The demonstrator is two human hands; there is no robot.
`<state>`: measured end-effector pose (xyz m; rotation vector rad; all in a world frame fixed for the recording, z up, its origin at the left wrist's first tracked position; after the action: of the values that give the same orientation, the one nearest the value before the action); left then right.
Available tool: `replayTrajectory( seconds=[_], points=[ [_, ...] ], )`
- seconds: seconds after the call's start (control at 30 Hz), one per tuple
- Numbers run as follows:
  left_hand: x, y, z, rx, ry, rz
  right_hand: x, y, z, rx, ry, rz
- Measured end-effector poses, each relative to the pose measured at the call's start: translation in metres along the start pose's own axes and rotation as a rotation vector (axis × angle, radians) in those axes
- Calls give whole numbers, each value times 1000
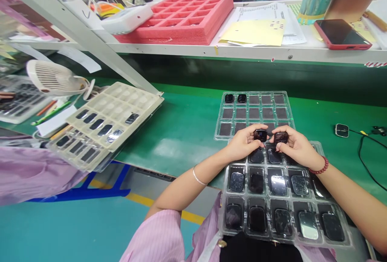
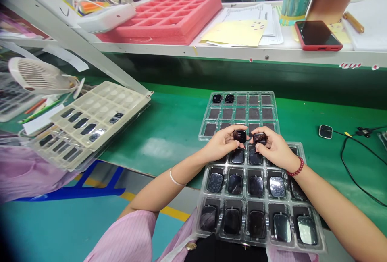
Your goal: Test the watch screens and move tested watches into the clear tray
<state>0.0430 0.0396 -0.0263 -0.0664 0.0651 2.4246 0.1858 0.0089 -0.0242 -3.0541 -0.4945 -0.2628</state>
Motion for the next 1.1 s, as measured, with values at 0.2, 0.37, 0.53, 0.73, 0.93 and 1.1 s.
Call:
replayTrajectory(
  seconds=[0.2, 0.37, 0.53, 0.73, 0.93, 1.1],
  points=[
    [0, 1, 4, 3, -47, 9, 1, 0, 2, -19, 16, 5],
    [0, 1, 5, 8, -57, 16, -1, 0, -1, -2, 29, -10],
    [0, 1, 4, 7, -62, 14, 0, 0, 2, -25, 44, -6],
    [0, 0, 4, 9, -78, 17, -1, 1, 1, -31, 62, -10],
    [1, 0, 3, 10, -80, 16, -2, 0, -4, -5, 61, -18],
    [0, 0, 3, 12, -73, 13, -1, 1, 2, -38, 58, -13]
  ],
)
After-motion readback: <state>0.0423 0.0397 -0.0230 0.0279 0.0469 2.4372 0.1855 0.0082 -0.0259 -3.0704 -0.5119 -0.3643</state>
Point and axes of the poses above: each hand's wrist, its own y-axis away from the middle knuckle, its own x-axis out of the back of the hand, z = x × y, the point moved 8 cm from there along -y, towards the middle knuckle, and after that the axes turned 2 degrees about -z, right-handed, at the moved point
